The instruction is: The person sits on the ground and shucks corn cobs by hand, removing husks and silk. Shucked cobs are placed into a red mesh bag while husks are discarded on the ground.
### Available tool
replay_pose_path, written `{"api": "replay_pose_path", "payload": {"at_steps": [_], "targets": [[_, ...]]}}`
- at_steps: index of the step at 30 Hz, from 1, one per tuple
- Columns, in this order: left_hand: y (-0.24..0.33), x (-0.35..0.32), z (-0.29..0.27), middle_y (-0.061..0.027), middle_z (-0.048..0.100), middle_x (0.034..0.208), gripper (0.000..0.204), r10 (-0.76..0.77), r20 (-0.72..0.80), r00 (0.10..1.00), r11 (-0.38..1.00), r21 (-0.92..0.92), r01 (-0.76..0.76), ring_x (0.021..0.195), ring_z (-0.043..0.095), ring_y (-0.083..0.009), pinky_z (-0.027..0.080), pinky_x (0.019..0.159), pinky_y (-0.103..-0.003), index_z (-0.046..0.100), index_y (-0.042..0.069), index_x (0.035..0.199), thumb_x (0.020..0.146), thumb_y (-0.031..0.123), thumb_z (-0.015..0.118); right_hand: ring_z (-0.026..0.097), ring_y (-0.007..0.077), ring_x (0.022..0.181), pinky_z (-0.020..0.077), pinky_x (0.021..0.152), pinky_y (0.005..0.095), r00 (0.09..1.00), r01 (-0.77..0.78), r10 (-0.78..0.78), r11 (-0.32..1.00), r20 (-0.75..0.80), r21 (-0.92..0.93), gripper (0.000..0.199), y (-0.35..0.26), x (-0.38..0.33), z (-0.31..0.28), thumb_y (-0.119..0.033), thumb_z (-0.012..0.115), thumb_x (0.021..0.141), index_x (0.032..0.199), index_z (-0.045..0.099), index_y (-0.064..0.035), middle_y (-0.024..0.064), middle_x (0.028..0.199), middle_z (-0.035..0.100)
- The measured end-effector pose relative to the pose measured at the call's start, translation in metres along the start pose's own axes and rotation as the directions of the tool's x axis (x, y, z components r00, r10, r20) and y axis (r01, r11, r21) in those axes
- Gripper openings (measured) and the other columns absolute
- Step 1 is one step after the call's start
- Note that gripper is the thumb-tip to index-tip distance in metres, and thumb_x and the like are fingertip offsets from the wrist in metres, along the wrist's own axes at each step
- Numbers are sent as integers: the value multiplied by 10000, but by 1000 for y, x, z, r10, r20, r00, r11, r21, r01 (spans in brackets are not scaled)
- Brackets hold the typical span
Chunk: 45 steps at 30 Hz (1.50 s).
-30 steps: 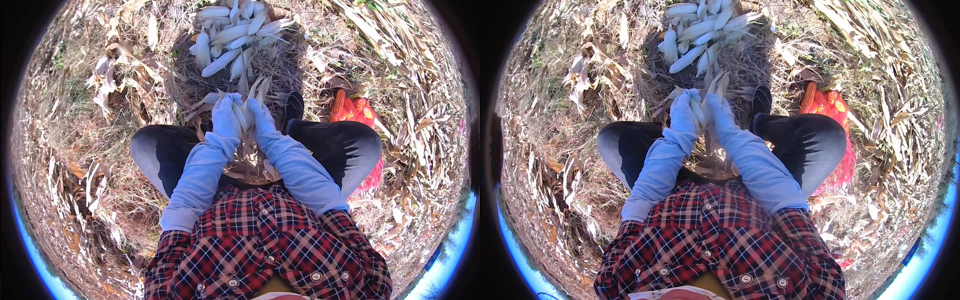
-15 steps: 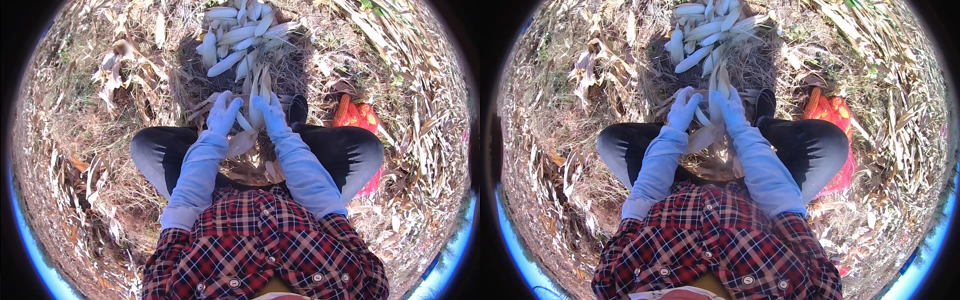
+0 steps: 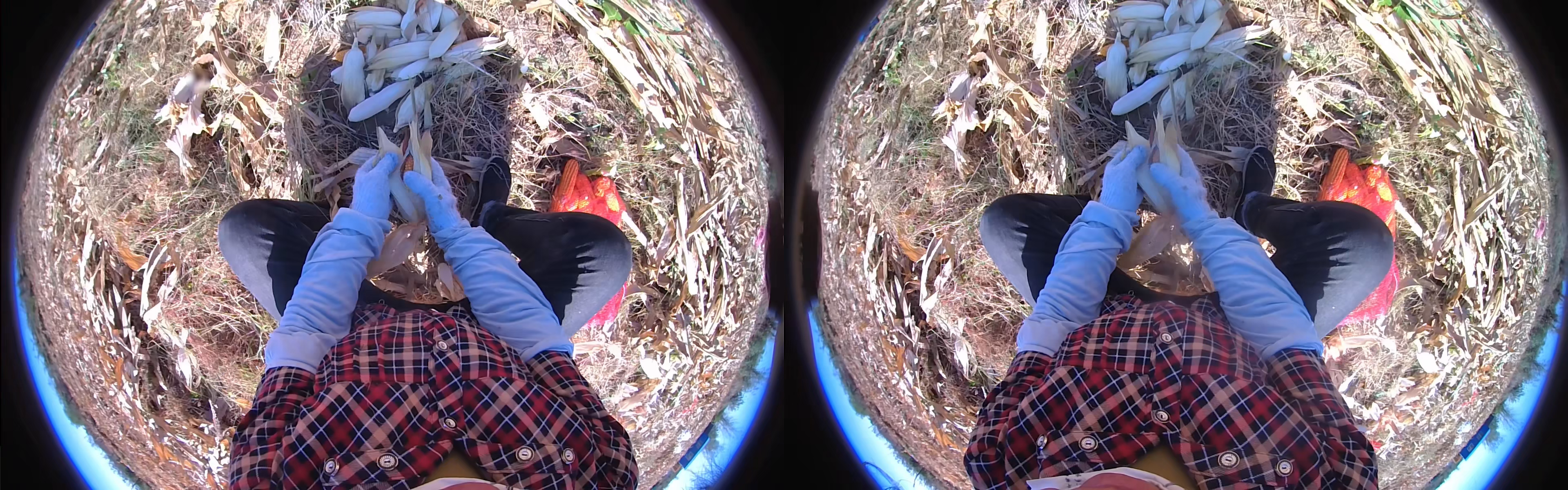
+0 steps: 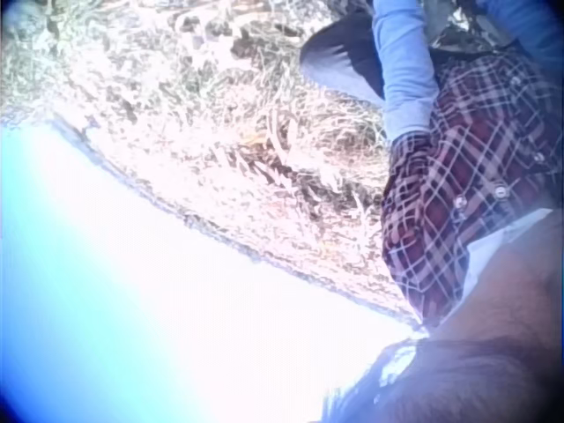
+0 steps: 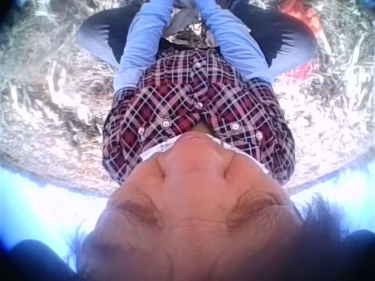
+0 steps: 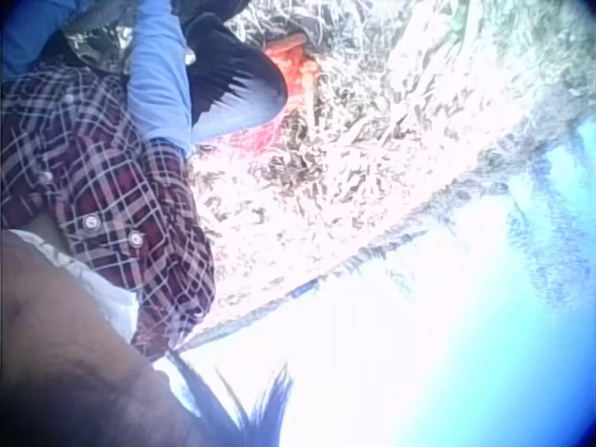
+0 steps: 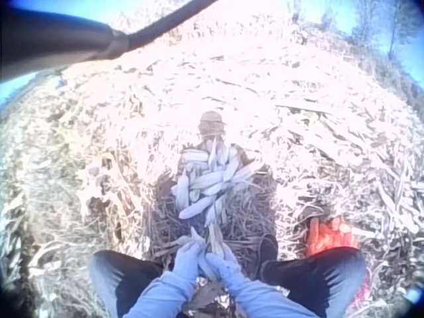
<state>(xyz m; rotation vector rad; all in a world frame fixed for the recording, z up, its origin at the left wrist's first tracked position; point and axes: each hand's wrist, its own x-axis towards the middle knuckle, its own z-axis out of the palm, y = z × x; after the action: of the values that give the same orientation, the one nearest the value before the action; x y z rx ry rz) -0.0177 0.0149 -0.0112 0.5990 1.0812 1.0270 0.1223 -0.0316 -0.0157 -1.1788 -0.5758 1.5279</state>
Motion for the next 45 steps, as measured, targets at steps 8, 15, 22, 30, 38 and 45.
{"api": "replay_pose_path", "payload": {"at_steps": [8, 15, 22, 30, 38, 45], "targets": [[-18, 8, -7, -56, 709, 1074, 247, -51, 18, 999, 975, -216, 54, 939, 695, -185, 581, 842, -346, 655, 33, 1251, 1079, 203, 602, 605, 192, 1215, 529, 1007, 331, 986, 165, -165, 981, 4, -107, 663, 8, -5, 18, -194, 792, 940, 1492, 470, -17, 120, 1377, 589], [16, -32, 22, -38, 702, 1047, 303, -202, 331, 922, 930, -231, 287, 910, 678, -172, 568, 880, -346, 651, 28, 1221, 1095, 296, 585, 695, 232, 934, 598, 811, 368, 957, -156, 264, 815, -118, 557, 554, 0, 9, -17, -514, 676, 995, 1313, 594, -68, 104, 1087, 684], [7, -25, -5, -47, 732, 991, 544, -418, 681, 602, 889, 442, 117, 838, 654, -131, 539, 805, -294, 738, 20, 1068, 1044, 546, 601, 693, 227, 781, 602, 670, 377, 983, -75, 131, 927, -130, 367, 550, 8, 24, -28, -595, 629, 1006, 1240, 629, -97, 77, 930, 682], [18, -3, -7, -42, 715, 1058, 563, 9, 128, 992, 883, 465, -68, 925, 667, -138, 551, 819, -320, 671, 30, 1264, 897, 426, 828, 648, 180, 1095, 519, 958, 321, 986, 29, -13, 995, -164, 92, 633, -7, 15, -9, -521, 601, 1044, 1420, 590, -11, 97, 1250, 673], [37, -16, 12, -98, 740, 1002, 420, 148, 161, 976, 803, 557, -214, 908, 671, -166, 545, 826, -354, 719, 26, 1190, 894, 309, 813, 635, 156, 1100, 517, 938, 304, 1000, 5, -3, 998, -22, 55, 504, 19, 12, -6, -396, 630, 1051, 1390, 620, -22, 87, 1241, 677], [22, -10, 4, -54, 719, 942, 269, 278, 90, 956, 835, 470, -287, 869, 627, -116, 503, 799, -310, 732, -11, 1054, 1011, 248, 678, 629, 154, 1062, 512, 912, 308, 996, -73, 77, 993, -46, 91, 546, 7, 3, 2, -451, 625, 1034, 1366, 637, -17, 88, 1216, 680]]}}
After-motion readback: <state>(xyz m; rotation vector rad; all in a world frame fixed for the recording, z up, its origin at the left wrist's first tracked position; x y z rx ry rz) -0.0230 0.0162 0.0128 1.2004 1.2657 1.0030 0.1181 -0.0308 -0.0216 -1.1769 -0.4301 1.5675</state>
